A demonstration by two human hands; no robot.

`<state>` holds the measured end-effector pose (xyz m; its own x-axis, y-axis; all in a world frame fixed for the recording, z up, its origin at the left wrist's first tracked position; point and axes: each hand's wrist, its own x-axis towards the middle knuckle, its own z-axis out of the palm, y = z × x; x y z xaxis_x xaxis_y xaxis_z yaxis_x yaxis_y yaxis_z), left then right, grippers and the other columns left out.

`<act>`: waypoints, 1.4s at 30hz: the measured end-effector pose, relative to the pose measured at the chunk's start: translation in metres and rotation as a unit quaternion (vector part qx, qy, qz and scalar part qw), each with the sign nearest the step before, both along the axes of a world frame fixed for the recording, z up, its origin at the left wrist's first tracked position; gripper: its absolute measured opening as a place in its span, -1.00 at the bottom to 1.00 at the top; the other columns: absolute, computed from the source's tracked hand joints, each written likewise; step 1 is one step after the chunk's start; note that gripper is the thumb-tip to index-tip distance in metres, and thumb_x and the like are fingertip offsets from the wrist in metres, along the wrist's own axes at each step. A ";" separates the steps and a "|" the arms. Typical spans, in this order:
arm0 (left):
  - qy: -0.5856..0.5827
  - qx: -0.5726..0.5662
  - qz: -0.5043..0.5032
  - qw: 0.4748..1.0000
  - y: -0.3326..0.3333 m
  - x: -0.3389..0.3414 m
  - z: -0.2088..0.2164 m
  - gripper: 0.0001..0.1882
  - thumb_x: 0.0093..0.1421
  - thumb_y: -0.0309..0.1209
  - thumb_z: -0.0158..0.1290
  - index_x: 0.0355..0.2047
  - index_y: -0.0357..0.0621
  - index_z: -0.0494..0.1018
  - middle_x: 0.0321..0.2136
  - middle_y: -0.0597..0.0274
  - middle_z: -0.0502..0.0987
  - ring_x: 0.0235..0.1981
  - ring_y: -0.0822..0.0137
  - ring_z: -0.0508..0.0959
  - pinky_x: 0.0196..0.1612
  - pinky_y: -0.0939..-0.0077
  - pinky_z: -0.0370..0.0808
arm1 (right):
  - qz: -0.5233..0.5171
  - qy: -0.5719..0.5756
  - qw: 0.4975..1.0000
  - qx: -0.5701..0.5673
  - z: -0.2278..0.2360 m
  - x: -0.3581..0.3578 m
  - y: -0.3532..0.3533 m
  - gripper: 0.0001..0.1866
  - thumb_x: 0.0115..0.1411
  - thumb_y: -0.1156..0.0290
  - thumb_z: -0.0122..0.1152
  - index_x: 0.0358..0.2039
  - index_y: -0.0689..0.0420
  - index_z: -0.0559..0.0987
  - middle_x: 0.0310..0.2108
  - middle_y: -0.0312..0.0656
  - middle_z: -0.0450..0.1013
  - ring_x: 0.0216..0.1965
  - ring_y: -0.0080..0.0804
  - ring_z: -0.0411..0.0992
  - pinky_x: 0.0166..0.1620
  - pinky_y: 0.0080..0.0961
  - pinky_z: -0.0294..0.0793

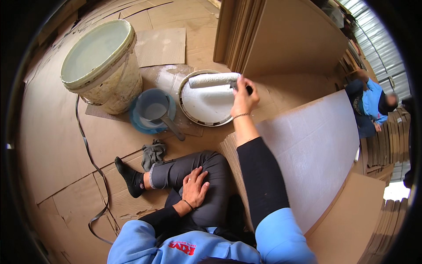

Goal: The person applies white paint to large cardboard sheets using a paint roller. They repeatedly dip the roller into a container, spread the paint evenly across the surface, and stack the finished sheets. A coworker is visible in the background performing the same task.

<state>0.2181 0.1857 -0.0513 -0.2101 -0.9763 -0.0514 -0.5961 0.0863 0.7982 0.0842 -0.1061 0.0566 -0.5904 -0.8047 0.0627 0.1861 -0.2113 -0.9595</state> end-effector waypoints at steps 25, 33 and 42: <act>-0.051 0.005 0.002 0.999 0.004 -0.006 -0.019 -0.51 0.30 -0.09 -0.18 0.16 -0.03 0.30 0.25 0.09 0.17 0.29 0.12 0.14 0.29 0.07 -0.02 | 0.223 0.035 0.948 0.223 0.054 -0.178 0.497 -0.56 0.14 0.52 0.26 0.06 0.27 0.45 -0.04 -0.03 0.47 -0.06 -0.35 0.48 0.00 -0.44 0.49; -0.046 -0.088 0.082 0.992 -0.002 0.000 -0.028 -0.55 0.29 -0.16 -0.12 0.13 -0.05 0.31 0.12 0.20 0.36 0.22 0.23 0.25 0.28 0.17 -0.05 | -0.451 0.339 0.666 0.488 -0.042 -0.269 0.702 -0.56 0.15 0.30 0.22 -0.02 0.31 0.47 -0.16 0.13 0.48 -0.19 -0.09 0.50 -0.11 -0.29 0.49; 0.198 -0.342 0.078 0.915 -0.120 0.007 0.088 -0.63 0.29 -0.30 -0.06 0.02 -0.27 0.38 -0.02 0.00 0.44 0.02 0.07 0.41 0.13 0.27 0.26 | -0.432 0.303 0.555 0.644 -0.132 -0.259 0.725 -0.52 0.19 0.19 0.07 -0.01 0.30 0.41 -0.13 0.19 0.44 -0.08 0.16 0.40 0.02 -0.05 0.38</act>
<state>0.2247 0.0658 0.0365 0.0644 -0.7718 0.6325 -0.3187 0.5848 0.7460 -0.1750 0.6192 -0.0753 -0.9748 0.1540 0.1614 0.1106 0.9619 -0.2501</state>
